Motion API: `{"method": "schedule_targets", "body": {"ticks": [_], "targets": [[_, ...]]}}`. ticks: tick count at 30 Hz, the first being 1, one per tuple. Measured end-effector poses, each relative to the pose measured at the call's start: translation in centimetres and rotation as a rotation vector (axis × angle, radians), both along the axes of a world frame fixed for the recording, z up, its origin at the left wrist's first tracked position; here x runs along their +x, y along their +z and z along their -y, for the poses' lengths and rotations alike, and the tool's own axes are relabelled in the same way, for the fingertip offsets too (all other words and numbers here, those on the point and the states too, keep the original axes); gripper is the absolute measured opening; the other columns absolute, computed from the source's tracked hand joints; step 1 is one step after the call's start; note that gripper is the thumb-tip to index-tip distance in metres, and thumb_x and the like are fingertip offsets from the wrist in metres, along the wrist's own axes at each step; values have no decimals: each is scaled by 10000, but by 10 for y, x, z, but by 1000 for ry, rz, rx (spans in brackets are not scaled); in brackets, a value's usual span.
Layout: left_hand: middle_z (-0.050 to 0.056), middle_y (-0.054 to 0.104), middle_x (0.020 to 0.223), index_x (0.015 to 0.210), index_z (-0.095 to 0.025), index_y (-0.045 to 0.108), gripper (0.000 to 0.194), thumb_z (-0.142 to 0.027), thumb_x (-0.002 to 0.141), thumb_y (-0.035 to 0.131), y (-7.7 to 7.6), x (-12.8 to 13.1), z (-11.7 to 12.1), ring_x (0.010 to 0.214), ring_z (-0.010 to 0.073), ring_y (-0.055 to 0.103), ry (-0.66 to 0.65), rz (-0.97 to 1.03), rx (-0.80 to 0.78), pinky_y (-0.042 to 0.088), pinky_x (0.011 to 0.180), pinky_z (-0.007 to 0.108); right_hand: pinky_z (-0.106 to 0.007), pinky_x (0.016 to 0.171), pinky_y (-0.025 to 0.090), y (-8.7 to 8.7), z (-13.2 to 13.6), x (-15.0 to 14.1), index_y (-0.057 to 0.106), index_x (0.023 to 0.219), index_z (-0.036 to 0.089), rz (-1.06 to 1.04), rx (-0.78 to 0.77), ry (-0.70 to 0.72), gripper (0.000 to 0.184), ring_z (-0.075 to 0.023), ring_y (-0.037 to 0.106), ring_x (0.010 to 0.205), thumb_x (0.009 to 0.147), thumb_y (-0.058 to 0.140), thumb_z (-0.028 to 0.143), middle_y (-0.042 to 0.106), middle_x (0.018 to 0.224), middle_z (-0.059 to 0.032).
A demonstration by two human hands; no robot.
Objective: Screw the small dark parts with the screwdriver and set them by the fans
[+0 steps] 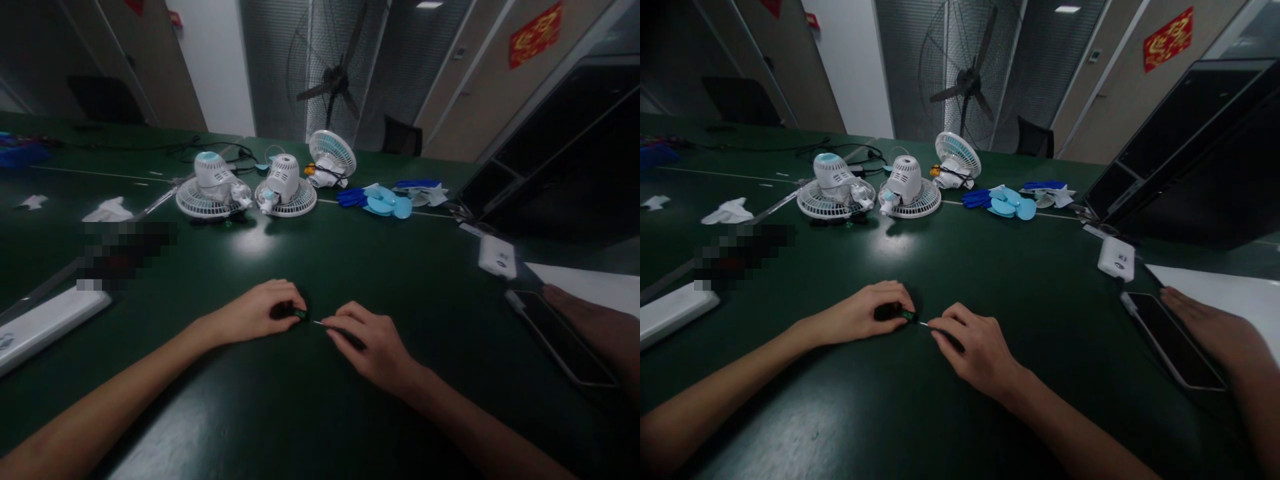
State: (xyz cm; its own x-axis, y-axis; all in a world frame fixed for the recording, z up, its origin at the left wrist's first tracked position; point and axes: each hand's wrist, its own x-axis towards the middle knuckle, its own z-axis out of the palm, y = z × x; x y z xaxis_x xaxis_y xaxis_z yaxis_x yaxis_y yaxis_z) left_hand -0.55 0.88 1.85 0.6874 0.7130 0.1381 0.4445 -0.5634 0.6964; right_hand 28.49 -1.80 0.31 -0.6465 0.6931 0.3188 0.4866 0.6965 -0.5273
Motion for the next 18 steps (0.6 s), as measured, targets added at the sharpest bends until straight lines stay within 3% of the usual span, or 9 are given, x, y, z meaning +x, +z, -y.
{"method": "schedule_targets", "body": {"ticks": [5,18], "targets": [[29,695,1064,1116,-244,686,139,-239,977,683,-1,9,7,1012,208,627,-55,0,-21,452,951,383,-256,654,527,1,-1,-1,717,1236,239,21,-2,16,229,-148,676,842,1045,592,221,690,1089,-49],[31,698,1065,1127,-245,683,136,-257,992,672,-5,12,9,1003,209,618,-55,-1,4,428,972,382,-250,654,501,-2,-1,-1,709,1271,246,36,24,43,249,-137,674,847,1053,590,225,688,1109,-42]]}}
